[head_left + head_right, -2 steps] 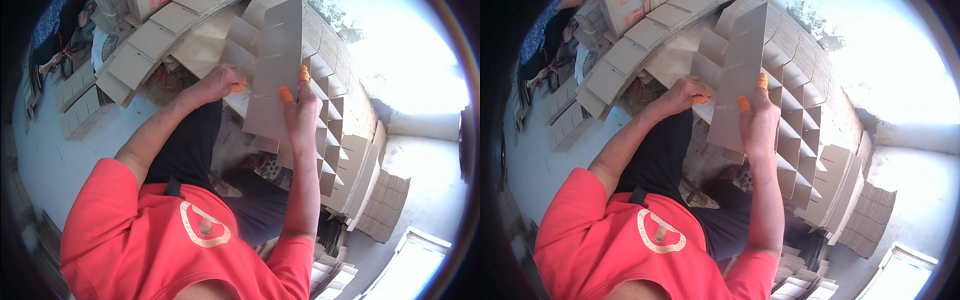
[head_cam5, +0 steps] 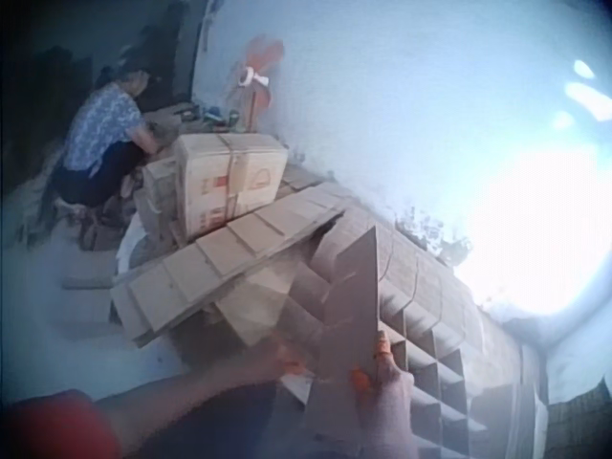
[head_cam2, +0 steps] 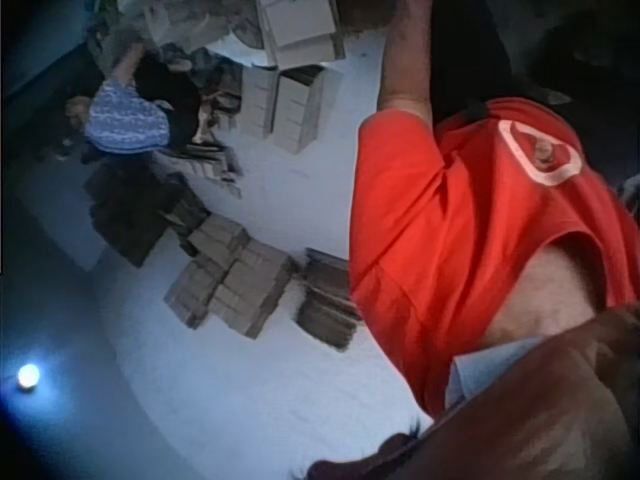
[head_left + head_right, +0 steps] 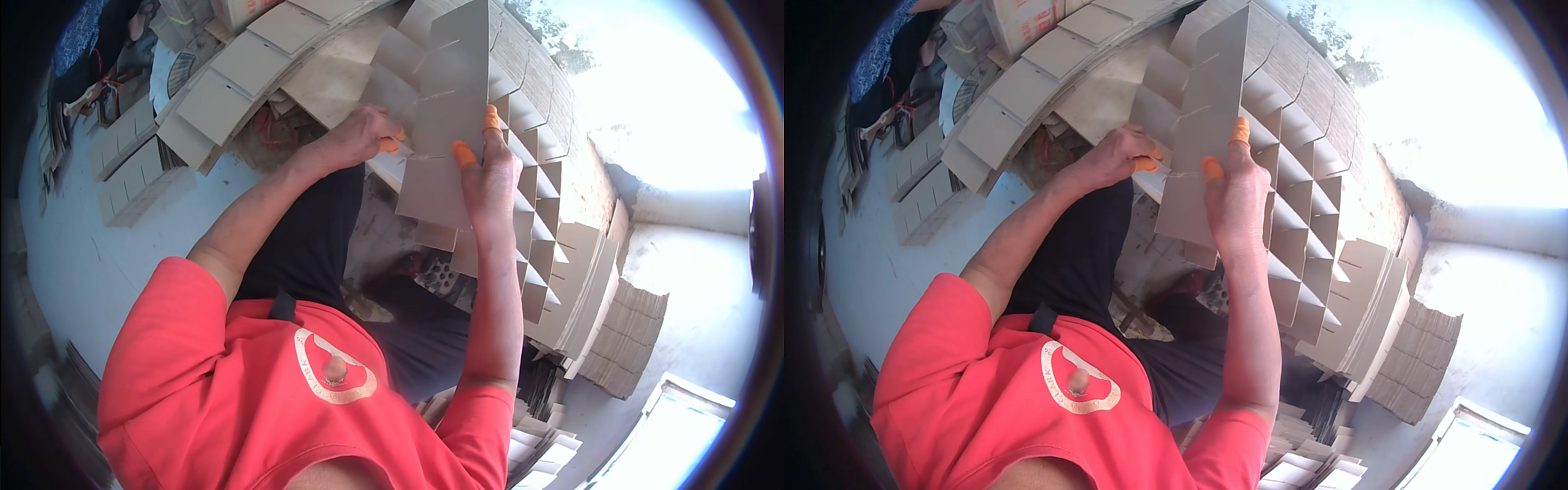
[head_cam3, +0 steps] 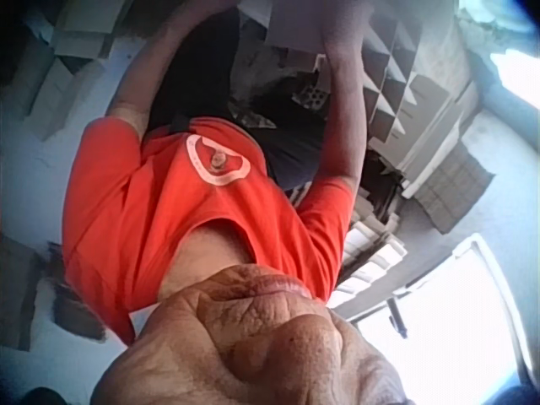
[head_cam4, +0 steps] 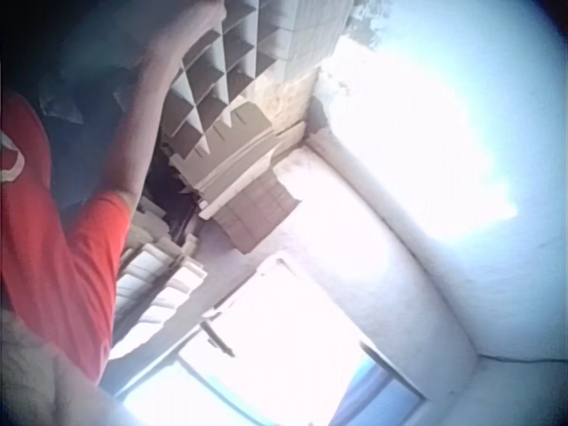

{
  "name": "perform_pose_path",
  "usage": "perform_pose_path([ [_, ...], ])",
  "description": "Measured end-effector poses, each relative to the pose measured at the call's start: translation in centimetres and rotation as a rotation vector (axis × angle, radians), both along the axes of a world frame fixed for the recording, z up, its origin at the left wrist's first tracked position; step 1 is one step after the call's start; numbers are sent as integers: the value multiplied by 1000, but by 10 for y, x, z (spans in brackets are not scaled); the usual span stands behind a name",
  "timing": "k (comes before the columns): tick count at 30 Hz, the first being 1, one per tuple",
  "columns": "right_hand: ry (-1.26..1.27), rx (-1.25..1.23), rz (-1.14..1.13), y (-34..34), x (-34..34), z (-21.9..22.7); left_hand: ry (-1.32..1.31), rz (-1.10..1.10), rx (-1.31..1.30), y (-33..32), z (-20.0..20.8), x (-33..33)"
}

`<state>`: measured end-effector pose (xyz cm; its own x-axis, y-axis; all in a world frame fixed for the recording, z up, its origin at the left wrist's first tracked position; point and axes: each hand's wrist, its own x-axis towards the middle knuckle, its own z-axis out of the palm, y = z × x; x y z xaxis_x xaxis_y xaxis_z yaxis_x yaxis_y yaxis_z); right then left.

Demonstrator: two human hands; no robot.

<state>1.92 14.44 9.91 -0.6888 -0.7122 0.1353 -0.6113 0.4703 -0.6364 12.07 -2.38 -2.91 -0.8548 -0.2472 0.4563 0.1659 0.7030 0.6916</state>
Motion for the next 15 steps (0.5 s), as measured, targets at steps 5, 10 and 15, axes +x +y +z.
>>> perform_pose_path([
  [5, 34, 9, 48, -9, 2, 5, -15, 15, -13, 0, -3, -1],
  [10, 38, 75, -14, -11, 6, 5, 3, 43, -41, 2, 4, -1],
  [15, 142, -77, -17, -7, 10, -6, 28, 37, -28, 2, 5, 0],
])
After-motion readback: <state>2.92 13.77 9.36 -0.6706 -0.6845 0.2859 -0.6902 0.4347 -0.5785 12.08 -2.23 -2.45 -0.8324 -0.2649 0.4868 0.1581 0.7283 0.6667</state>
